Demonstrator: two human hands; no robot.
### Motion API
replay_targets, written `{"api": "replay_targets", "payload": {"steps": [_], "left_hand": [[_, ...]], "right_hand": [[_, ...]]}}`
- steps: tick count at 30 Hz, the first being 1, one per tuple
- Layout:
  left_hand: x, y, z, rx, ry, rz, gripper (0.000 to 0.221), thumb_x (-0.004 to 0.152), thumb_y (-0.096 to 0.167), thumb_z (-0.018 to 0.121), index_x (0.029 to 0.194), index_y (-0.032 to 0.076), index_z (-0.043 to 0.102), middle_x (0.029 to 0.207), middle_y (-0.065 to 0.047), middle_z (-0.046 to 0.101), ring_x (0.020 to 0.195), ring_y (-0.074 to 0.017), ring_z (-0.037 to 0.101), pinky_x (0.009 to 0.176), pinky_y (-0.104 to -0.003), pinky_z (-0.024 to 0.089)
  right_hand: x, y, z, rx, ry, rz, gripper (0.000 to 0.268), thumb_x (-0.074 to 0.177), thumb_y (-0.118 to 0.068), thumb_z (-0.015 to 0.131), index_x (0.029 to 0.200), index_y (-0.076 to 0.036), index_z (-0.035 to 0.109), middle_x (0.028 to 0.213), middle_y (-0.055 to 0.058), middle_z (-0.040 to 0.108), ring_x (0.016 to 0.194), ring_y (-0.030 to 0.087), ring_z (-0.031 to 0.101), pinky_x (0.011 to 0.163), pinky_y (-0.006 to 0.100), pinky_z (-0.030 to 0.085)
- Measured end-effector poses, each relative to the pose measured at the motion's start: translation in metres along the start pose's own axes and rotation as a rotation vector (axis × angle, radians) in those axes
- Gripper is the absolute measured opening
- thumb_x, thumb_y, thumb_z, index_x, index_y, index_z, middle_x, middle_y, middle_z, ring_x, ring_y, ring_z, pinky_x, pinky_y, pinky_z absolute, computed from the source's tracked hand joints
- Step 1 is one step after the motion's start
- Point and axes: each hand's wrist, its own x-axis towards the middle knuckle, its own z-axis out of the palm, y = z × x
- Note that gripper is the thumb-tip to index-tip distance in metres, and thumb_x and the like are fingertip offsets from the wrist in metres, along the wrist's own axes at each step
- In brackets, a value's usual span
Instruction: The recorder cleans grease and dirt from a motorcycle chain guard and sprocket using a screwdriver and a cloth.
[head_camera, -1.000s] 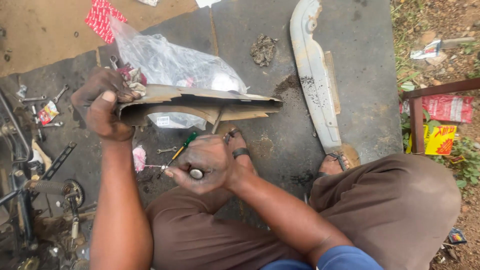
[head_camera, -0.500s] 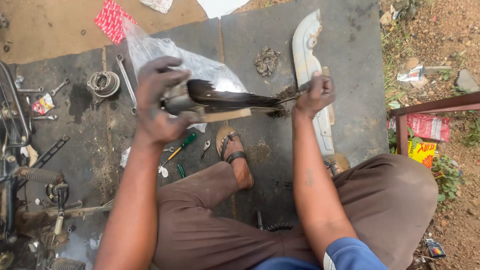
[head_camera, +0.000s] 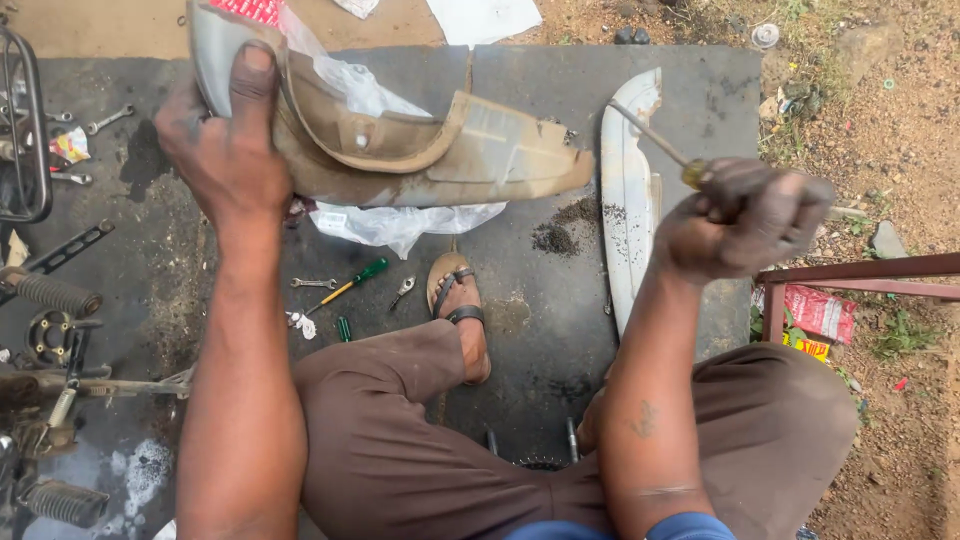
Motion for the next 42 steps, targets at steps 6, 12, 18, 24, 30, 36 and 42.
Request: {"api": "replay_targets", "payload": {"steps": [6,12,18,24,30,36,42], "left_hand": [[0.001,-0.01,0.006,0.02,0.089,-0.045,0.07,0.102,0.067,0.064,0.103,-0.003,0.073,0.091,-0.012,0.072,0.089,-0.0255,0.073,0.082,-0.041,0.056],[-0.011,-0.012,0.024,0.179,0.072,0.158,0.067,0.108,0.066,0.056,0.099,0.001,0.068,0.085,-0.008,0.066,0.081,-0.022,0.07,0.07,-0.042,0.055],[-0.029,-0.019,0.05,0.266,0.095,0.56,0.06,0.106,0.068,0.056,0.102,0.009,0.066,0.078,-0.003,0.061,0.071,-0.0177,0.069,0.059,-0.035,0.053],[-0.058,-0.015,0.07,0.296,-0.155,1.113,0.052,0.107,0.06,0.06,0.113,0.009,0.062,0.105,-0.006,0.066,0.097,-0.0202,0.065,0.084,-0.038,0.055],[-0.11,-0.129,0.044,0.499,-0.778,1.276,0.014,0.086,0.026,0.061,0.094,0.014,0.061,0.101,-0.003,0.065,0.098,-0.0186,0.063,0.082,-0.033,0.051],[-0.179,-0.206,0.014,0.624,-0.944,0.994,0.011,0.079,0.022,0.061,0.089,0.017,0.06,0.09,-0.002,0.059,0.09,-0.0193,0.062,0.075,-0.033,0.049],[-0.261,-0.24,0.021,0.699,-0.873,0.719,0.007,0.083,0.022,0.063,0.089,0.019,0.062,0.092,-0.003,0.059,0.09,-0.0221,0.061,0.075,-0.037,0.047]], "right_hand": [[0.002,0.016,-0.014,-0.001,-0.008,0.002,0.027,0.106,-0.014,0.059,0.084,-0.011,0.043,0.056,0.0,0.035,0.042,0.011,0.033,0.04,0.034,0.036],[-0.022,0.04,-0.029,-0.061,0.063,0.203,0.028,0.105,-0.016,0.063,0.084,-0.009,0.046,0.058,0.001,0.038,0.045,0.011,0.037,0.045,0.032,0.038],[0.003,0.053,-0.032,-0.198,0.036,0.292,0.03,0.106,-0.019,0.068,0.086,-0.008,0.048,0.061,0.002,0.043,0.05,0.012,0.041,0.048,0.031,0.039],[0.055,0.034,-0.046,-0.328,-0.226,0.279,0.032,0.109,-0.02,0.071,0.087,-0.009,0.05,0.062,0.002,0.045,0.048,0.012,0.049,0.045,0.03,0.042],[0.08,0.028,-0.105,-0.617,-0.454,0.168,0.038,0.117,-0.014,0.073,0.087,-0.004,0.053,0.065,0.006,0.054,0.054,0.012,0.057,0.049,0.028,0.043],[0.076,0.059,-0.081,-0.921,-0.508,0.505,0.023,0.106,-0.017,0.075,0.095,-0.005,0.058,0.073,0.005,0.061,0.056,0.013,0.059,0.048,0.029,0.044],[-0.011,0.137,-0.217,-1.705,-0.895,0.781,0.052,0.085,-0.022,0.076,0.132,-0.003,0.064,0.107,0.026,0.072,0.101,0.037,0.069,0.09,0.044,0.054]]}}
